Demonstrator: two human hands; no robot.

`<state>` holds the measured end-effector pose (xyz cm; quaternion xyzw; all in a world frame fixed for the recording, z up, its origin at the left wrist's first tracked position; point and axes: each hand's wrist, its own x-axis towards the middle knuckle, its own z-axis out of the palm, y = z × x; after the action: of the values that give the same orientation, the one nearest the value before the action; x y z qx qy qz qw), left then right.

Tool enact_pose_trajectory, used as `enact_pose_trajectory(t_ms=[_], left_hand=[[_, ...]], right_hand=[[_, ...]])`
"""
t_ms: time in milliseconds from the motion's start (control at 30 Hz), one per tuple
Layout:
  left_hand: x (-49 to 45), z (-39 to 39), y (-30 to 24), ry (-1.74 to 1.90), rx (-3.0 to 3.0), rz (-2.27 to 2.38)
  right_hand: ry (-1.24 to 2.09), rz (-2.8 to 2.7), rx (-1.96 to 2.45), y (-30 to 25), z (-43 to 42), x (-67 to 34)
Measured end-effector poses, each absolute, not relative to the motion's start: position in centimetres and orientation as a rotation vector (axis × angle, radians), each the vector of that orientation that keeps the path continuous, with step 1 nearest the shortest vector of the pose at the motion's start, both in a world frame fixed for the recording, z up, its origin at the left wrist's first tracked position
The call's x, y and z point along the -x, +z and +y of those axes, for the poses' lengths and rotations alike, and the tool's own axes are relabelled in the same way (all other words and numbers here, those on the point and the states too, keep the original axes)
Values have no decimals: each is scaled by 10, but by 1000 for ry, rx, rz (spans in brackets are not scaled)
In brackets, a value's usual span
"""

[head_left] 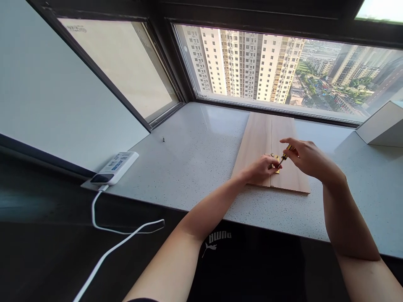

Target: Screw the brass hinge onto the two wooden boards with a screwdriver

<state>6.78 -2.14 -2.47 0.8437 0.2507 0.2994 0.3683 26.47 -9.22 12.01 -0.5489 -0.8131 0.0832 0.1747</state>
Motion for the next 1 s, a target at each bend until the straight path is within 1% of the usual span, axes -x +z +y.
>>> enact_pose_trajectory(t_ms=[100, 233, 367, 500, 600, 733, 933, 1000], left_hand=[[-67, -21, -25, 753, -2176, 628], [-65, -19, -26, 740, -2153, 621], [-65, -17, -28, 747, -2149, 642], [-65, -15, -31, 755, -2150, 649], [-65, -15, -33, 756, -2161, 655], [-65, -14, -33, 762, -2158, 643], [-64, -14, -33, 740, -2140, 650], [-64, -14, -32, 740, -2129, 648]], right_hand=[[245, -2259, 1601, 118, -92, -262], [341, -2271, 1534, 121, -99, -259], [267, -2113, 1537, 134, -107, -267], [136, -1921, 1766, 144, -105, -283], [217, -1926, 1937, 145, -103, -288], [271, -1935, 1948, 147, -106, -285], [113, -1773, 2103, 157, -113, -303], [113, -1730, 2164, 161, -117, -312]])
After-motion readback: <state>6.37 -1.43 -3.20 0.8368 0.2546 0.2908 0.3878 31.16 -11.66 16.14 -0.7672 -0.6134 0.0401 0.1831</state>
